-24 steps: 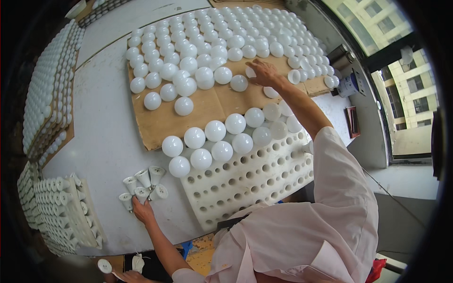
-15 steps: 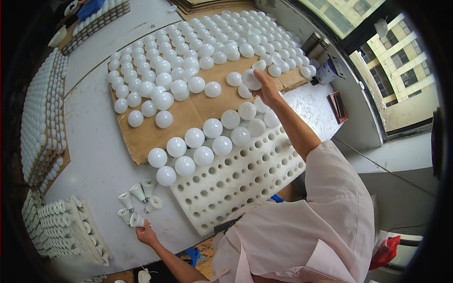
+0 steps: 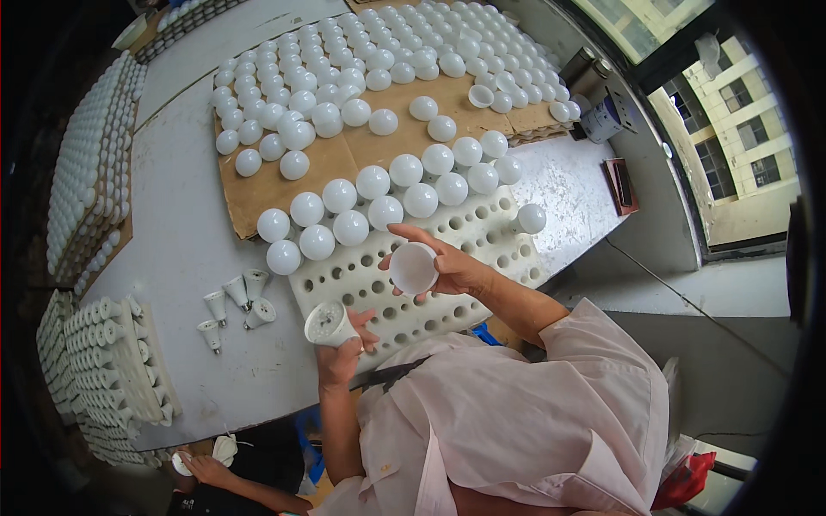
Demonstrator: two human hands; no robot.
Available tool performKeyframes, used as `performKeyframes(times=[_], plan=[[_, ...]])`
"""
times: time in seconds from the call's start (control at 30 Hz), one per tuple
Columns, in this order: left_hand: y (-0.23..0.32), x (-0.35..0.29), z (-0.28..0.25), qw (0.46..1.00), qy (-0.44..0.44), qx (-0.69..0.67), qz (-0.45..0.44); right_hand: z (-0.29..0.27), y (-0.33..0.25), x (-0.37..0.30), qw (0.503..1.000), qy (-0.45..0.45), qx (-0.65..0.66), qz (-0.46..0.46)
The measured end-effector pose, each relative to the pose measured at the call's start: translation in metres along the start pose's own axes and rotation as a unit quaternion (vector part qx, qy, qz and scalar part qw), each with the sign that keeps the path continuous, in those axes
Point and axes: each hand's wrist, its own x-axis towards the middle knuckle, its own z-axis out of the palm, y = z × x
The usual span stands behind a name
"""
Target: The person assembles light bulbs by fitting plastic dome covers onto bulb bases and placing the assembled bulbs into the slots of a foam holder.
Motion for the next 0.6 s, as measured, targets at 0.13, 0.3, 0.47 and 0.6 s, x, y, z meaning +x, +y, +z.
performKeyframes(times=[0.13, 0.3, 0.47, 0.6], plan=[[-0.001, 0.004, 0.029, 0.994, -0.006, 0.102, -0.032, 0.004, 0.018, -0.006, 0.999, -0.029, -0.033, 0.025], [0.012, 0.004, 0.063, 0.993, 0.030, 0.092, -0.062, 0.005, 0.032, -0.009, 1.000, 0.003, -0.008, 0.021], [0.012, -0.003, 0.062, 0.987, 0.031, 0.138, -0.072, 0.012, 0.043, -0.007, 0.998, 0.037, 0.052, 0.024], [0.015, -0.008, 0.059, 0.985, 0.024, 0.150, -0.081, 0.017, 0.042, -0.009, 0.997, 0.044, 0.047, 0.045]])
